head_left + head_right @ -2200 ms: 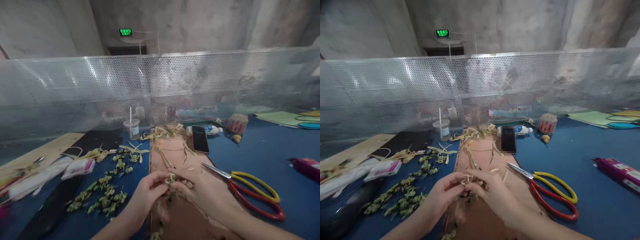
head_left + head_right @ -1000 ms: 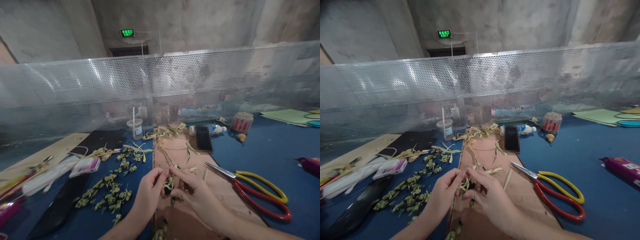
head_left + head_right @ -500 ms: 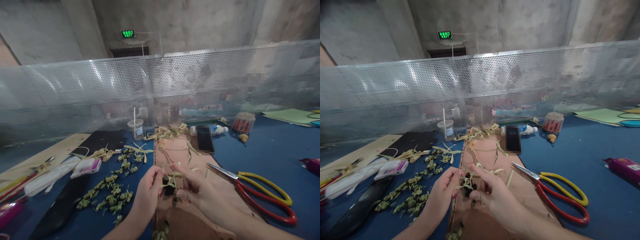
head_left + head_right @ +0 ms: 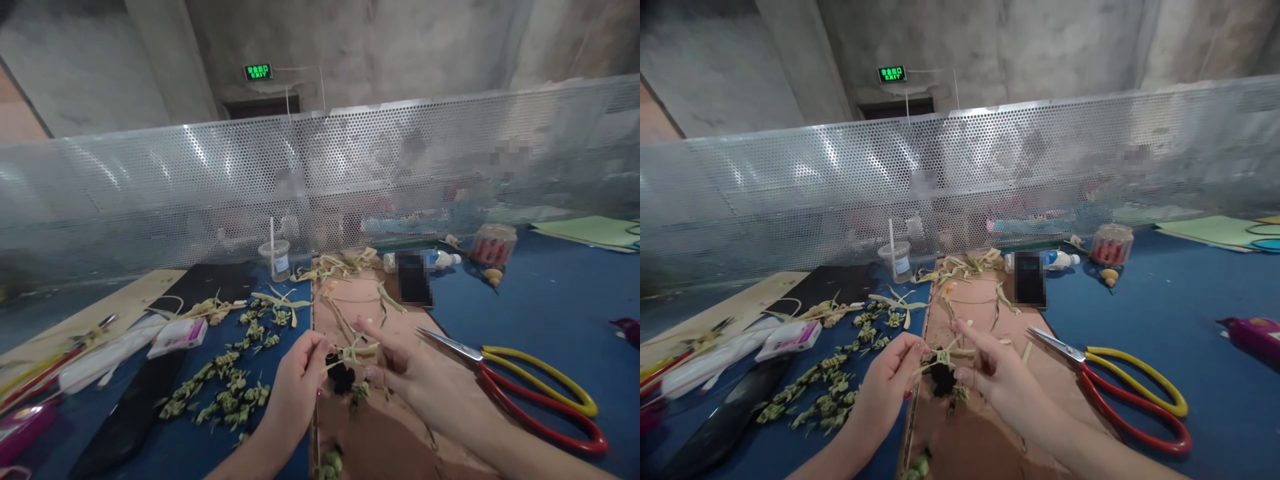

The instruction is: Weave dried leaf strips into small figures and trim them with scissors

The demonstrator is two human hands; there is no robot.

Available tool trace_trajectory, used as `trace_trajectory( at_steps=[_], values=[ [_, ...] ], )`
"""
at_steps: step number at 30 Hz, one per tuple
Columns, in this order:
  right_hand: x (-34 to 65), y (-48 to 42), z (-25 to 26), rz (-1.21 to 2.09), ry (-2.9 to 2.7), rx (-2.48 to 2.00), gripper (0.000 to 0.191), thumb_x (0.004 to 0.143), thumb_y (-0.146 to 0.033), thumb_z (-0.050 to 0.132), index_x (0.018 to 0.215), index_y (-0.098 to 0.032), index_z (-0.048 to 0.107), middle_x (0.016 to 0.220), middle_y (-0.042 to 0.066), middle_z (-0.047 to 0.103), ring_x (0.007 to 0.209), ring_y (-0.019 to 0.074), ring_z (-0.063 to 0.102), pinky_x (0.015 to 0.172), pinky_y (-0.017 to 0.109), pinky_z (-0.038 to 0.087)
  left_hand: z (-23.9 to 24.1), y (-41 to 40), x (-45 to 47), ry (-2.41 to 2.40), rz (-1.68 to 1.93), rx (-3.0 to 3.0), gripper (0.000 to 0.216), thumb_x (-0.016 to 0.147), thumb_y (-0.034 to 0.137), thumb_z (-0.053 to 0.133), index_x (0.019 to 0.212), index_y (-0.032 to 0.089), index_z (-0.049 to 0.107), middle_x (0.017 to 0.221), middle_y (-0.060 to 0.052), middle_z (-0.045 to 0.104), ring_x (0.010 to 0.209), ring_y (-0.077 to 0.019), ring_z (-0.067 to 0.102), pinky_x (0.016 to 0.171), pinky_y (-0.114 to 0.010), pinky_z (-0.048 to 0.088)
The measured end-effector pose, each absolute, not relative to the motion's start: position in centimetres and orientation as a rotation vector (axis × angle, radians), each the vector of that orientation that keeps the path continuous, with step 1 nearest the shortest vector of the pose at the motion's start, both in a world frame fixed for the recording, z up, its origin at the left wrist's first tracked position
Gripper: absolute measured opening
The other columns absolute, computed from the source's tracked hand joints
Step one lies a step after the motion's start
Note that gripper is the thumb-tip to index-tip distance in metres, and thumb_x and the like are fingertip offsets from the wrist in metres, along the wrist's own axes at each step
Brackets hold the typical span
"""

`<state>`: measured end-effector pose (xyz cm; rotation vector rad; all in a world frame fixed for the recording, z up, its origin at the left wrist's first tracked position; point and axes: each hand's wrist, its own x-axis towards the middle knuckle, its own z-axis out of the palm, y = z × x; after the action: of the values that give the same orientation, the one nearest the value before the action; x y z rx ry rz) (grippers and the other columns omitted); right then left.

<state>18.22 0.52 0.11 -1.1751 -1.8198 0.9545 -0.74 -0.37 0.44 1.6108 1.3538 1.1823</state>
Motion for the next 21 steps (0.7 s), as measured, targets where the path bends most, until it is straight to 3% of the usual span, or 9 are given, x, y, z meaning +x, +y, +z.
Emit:
trace_trajectory(
  at_steps=[4, 10, 13, 16, 18, 21],
  values=[
    [18.1, 0.4, 0.2, 1.034, -1.764, -1.125, 0.059, 0.078, -0.029, 0.057, 0.134, -0.029, 0.037, 0.075, -0.002, 0.059, 0.065, 0.0161, 0.051, 0.063, 0.03, 0.047, 0.5, -0.3, -0.8, 1.37, 1.121, 1.702, 0.025, 0.084, 0.038, 0.044, 0.072, 0.019, 0.054, 0.047, 0.008, 0.033, 0.043, -0.0091, 0.034, 0.044, -0.019, 0.028],
    [17.5, -0.1, 0.0, 1.161, -1.754, -1.041, 0.059, 0.075, -0.028, 0.06, 0.131, -0.027, 0.041, 0.111, 0.004, 0.059, 0.101, 0.0228, 0.052, 0.083, 0.035, 0.044, -0.4, 0.6, -0.8, 1.327, 1.11, 1.555, 0.029, 0.086, 0.044, 0.038, 0.075, 0.02, 0.049, 0.046, 0.01, 0.037, 0.035, -0.0077, 0.037, 0.039, -0.018, 0.031],
    [17.7, 0.1, 0.4, 1.214, -1.721, -1.09, 0.06, 0.075, -0.029, 0.062, 0.131, -0.028, 0.042, 0.091, 0.001, 0.064, 0.084, 0.0196, 0.056, 0.072, 0.032, 0.047, -0.7, 0.7, -0.7, 1.28, 1.141, 1.519, 0.031, 0.087, 0.044, 0.036, 0.08, 0.019, 0.051, 0.059, 0.005, 0.052, 0.035, -0.0058, 0.044, 0.035, -0.017, 0.028],
    [17.9, 0.2, 1.0, 1.354, -1.661, -1.082, 0.06, 0.076, -0.029, 0.061, 0.132, -0.028, 0.04, 0.068, -0.004, 0.058, 0.06, 0.0127, 0.051, 0.057, 0.026, 0.044, -0.6, 0.5, -0.5, 1.206, 1.084, 1.525, 0.025, 0.085, 0.041, 0.043, 0.089, 0.018, 0.05, 0.077, 0.001, 0.059, 0.036, -0.0043, 0.049, 0.031, -0.016, 0.025],
    [17.9, 0.3, 1.4, 1.442, -1.618, -1.012, 0.061, 0.076, -0.028, 0.062, 0.133, -0.026, 0.039, 0.073, -0.003, 0.059, 0.06, 0.0109, 0.049, 0.055, 0.023, 0.042, -0.5, 0.4, -0.4, 1.129, 1.047, 1.497, 0.023, 0.081, 0.035, 0.052, 0.095, 0.018, 0.047, 0.08, 0.001, 0.06, 0.035, -0.0036, 0.049, 0.031, -0.015, 0.026],
    [17.8, 0.4, 1.5, 1.579, -1.537, -0.903, 0.065, 0.074, -0.027, 0.064, 0.133, -0.025, 0.038, 0.093, 0.0, 0.062, 0.07, 0.0108, 0.05, 0.057, 0.021, 0.04, -0.2, 0.5, -0.2, 1.02, 1.037, 1.408, 0.04, 0.073, 0.026, 0.062, 0.107, 0.019, 0.041, 0.079, 0.002, 0.06, 0.034, -0.0033, 0.048, 0.031, -0.015, 0.028]
  ],
)
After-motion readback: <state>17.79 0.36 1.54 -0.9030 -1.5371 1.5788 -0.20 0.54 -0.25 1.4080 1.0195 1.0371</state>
